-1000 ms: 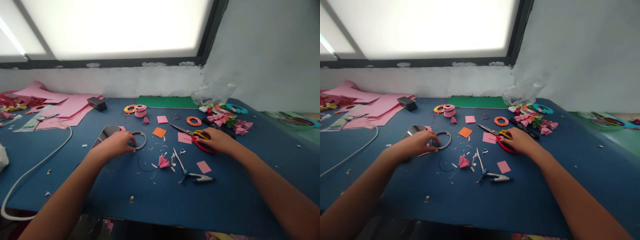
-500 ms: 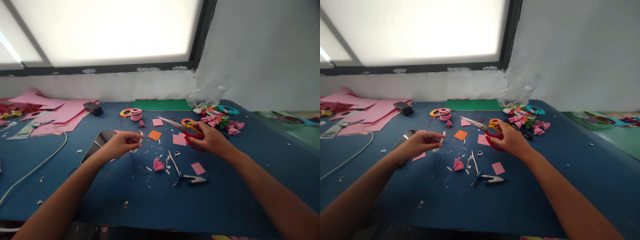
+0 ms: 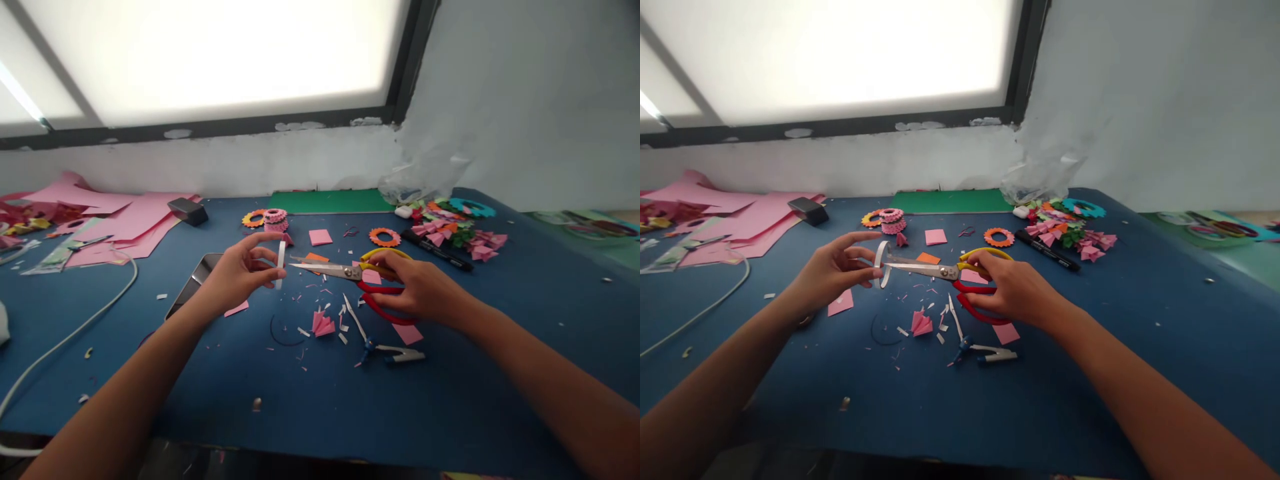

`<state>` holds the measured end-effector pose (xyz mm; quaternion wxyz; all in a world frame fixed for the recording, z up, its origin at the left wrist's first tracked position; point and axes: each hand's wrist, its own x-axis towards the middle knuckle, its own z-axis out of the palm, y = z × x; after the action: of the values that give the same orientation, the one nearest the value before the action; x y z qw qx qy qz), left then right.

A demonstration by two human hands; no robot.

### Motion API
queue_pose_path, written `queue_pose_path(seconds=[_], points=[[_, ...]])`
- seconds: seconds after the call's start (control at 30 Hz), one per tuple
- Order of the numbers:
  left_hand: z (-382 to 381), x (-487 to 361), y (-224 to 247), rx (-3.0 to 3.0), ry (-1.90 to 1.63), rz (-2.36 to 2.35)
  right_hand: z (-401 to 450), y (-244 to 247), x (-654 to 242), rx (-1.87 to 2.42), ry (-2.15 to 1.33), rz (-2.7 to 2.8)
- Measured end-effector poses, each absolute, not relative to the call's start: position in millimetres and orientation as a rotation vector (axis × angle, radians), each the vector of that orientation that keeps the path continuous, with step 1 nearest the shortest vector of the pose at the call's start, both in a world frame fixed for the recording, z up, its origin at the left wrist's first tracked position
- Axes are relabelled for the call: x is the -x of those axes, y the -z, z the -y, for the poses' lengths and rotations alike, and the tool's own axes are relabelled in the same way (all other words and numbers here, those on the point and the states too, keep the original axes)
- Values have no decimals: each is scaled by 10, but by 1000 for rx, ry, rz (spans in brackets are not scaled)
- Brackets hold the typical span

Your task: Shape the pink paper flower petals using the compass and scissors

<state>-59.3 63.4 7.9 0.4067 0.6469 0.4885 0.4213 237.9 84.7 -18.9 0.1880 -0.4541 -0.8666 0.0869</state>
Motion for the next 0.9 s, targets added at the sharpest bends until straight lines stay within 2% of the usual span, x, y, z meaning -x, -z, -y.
queue_pose_path(seconds=[0.47, 0.9], points=[[-587, 547, -108, -1652, -1069, -1337, -880, 250, -2378, 1273, -102, 2422], [-597, 543, -58, -1683, -1046, -1350, -845, 235, -2336, 1294, -134, 2406]])
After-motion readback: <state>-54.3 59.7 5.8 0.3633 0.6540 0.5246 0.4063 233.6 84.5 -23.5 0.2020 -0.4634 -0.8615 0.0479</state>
